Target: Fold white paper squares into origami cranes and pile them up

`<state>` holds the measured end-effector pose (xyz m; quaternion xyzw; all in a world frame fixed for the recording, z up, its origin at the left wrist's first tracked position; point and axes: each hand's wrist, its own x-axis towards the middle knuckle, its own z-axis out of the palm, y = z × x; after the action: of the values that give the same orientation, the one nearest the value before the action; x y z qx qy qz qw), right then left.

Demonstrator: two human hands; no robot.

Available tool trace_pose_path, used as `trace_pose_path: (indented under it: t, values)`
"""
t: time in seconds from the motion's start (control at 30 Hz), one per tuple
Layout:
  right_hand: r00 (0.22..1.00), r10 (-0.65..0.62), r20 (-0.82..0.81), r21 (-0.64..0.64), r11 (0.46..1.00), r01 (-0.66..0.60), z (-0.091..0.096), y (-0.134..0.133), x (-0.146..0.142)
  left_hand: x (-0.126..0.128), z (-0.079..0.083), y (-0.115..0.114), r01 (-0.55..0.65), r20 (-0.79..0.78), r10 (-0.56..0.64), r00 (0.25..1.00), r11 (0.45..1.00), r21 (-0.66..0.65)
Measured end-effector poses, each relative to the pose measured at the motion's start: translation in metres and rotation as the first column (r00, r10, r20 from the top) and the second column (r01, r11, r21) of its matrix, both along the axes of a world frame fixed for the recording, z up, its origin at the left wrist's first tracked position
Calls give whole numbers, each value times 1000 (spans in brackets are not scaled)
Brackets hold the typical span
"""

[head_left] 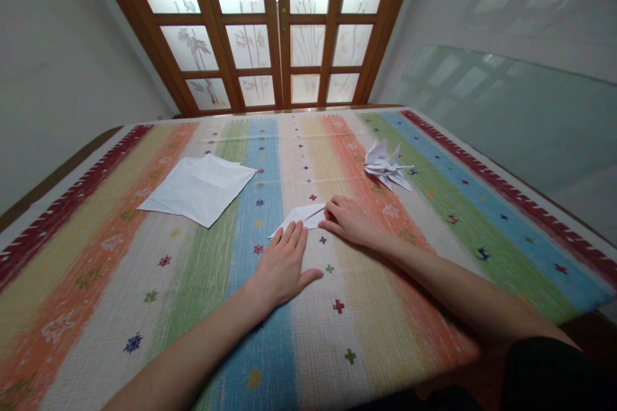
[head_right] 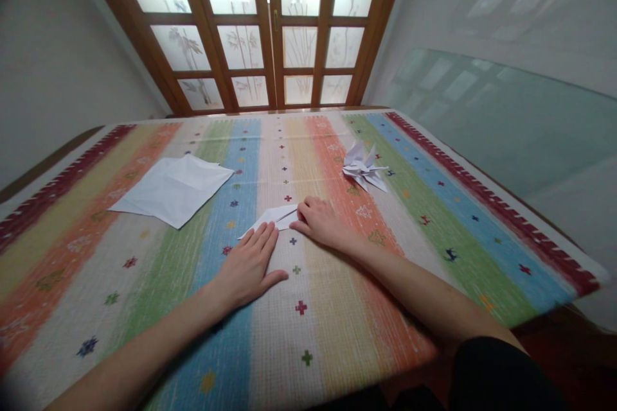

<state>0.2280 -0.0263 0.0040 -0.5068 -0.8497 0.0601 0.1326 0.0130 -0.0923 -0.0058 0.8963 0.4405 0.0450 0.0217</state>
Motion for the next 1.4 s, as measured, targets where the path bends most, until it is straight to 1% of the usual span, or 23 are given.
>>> trace_pose_path:
  t: [0.07, 0.13, 0.2, 0.23, 0.3, 0.33, 0.43, 0.5, 0.57, 0.63, 0.7, 0.8, 0.87, 1.0, 1.17, 1.27, 1.33, 1.4]
  values:
    - [994, 17, -104, -28, 999, -20, 2, 4, 6, 2, 2, 0, -23, 19, 23, 1000, 1000, 4]
    - [969, 45, -243, -46, 997, -58, 5, 12, 5, 4, 3, 0, -42, 36, 41, 999, 999, 8]
    - [926, 123, -357, -49, 987, -150, 7, 23, -3, 5, 3, 0, -48, 49, 47, 998, 999, 13]
    - [908, 182, -377, -36, 977, -210, 8, 29, -8, 6, 2, -1, -49, 53, 48, 997, 999, 17]
    - [900, 266, -346, 16, 960, -278, 8, 39, -22, 6, 2, -2, -56, 59, 55, 997, 998, 28]
    - [902, 297, -314, 9, 951, -310, 8, 44, -28, 6, 3, -2, -61, 59, 59, 997, 998, 32]
    - [898, 377, -228, -85, 911, -404, 6, 51, -41, 7, 5, -4, -64, 58, 62, 996, 997, 32]
    - [898, 371, -235, -105, 909, -403, 5, 51, -44, 8, 7, -4, -61, 58, 59, 997, 998, 27]
    - [896, 349, -273, -72, 922, -381, 2, 51, -43, 9, 7, -4, -59, 61, 57, 996, 998, 27]
    - [883, 364, -297, -21, 922, -388, -2, 49, -40, 9, 6, -5, -68, 69, 66, 995, 997, 34]
    - [860, 421, -287, 33, 902, -430, -7, 48, -36, 9, 5, -6, -93, 80, 90, 993, 995, 44]
    - [821, 519, -236, 113, 854, -508, -12, 47, -30, 9, 5, -8, -136, 94, 130, 987, 989, 60]
    - [799, 563, -208, 154, 826, -542, -14, 46, -26, 9, 6, -10, -154, 88, 147, 985, 985, 82]
    - [779, 610, -147, 213, 788, -577, -16, 45, -21, 9, 4, -11, -152, 45, 149, 988, 984, 88]
    - [764, 640, -78, 212, 760, -615, -19, 42, -14, 6, -4, -10, -141, 40, 139, 989, 989, 38]
    - [765, 637, -94, 216, 763, -609, -22, 41, -6, 4, -5, -10, -131, 42, 130, 991, 991, 36]
    - [786, 608, -113, 213, 787, -579, -23, 40, 1, 3, -4, -10, -125, 38, 124, 992, 991, 43]
    - [826, 549, -129, 206, 830, -519, -21, 39, 6, 3, -2, -9, -119, 35, 117, 992, 991, 55]
